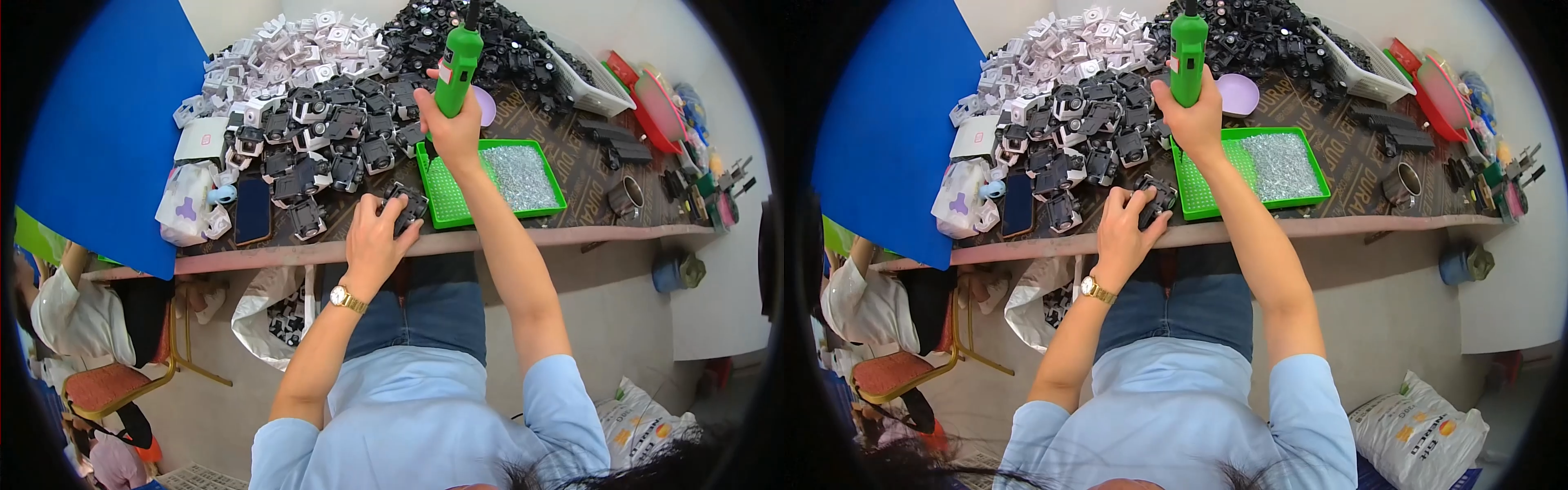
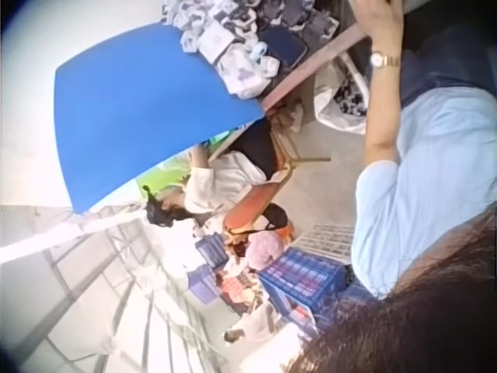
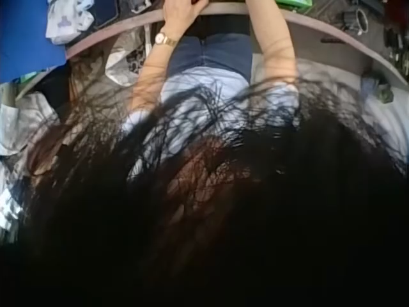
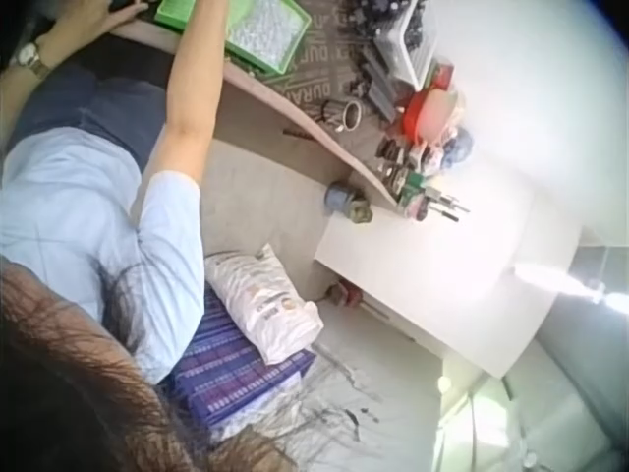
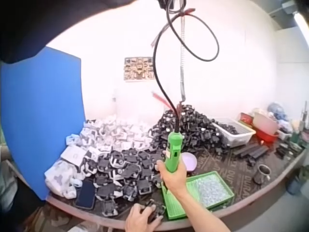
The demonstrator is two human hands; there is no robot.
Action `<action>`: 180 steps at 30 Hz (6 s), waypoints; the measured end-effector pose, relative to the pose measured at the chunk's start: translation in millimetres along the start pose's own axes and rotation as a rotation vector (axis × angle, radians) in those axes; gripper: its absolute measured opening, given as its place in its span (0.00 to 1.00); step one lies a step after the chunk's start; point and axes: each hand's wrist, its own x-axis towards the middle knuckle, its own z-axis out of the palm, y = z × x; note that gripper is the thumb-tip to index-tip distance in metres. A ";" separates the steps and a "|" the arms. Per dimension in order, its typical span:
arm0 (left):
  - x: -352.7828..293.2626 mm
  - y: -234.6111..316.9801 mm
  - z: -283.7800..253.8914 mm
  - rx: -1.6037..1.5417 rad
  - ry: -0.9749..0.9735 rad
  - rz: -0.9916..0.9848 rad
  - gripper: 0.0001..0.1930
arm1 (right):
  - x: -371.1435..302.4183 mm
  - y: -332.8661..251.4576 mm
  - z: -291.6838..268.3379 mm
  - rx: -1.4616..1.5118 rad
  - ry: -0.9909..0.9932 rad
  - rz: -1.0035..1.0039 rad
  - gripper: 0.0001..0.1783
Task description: The person assembles small electronic housings by hand, securing plastic parts together with screws using an electric screwdriver on a factory production line.
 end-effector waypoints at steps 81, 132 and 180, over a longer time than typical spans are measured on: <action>0.6 -4.5 -0.1 0.076 0.020 0.037 0.21 | -8.0 4.4 -4.8 0.048 0.053 -0.024 0.22; -3.9 -9.9 2.6 0.116 0.044 -0.015 0.23 | -59.5 -69.5 26.7 0.136 -0.300 -0.012 0.23; 10.5 -16.5 -38.2 -0.277 -0.232 0.067 0.12 | -57.1 -70.3 -45.8 0.115 0.065 -0.137 0.21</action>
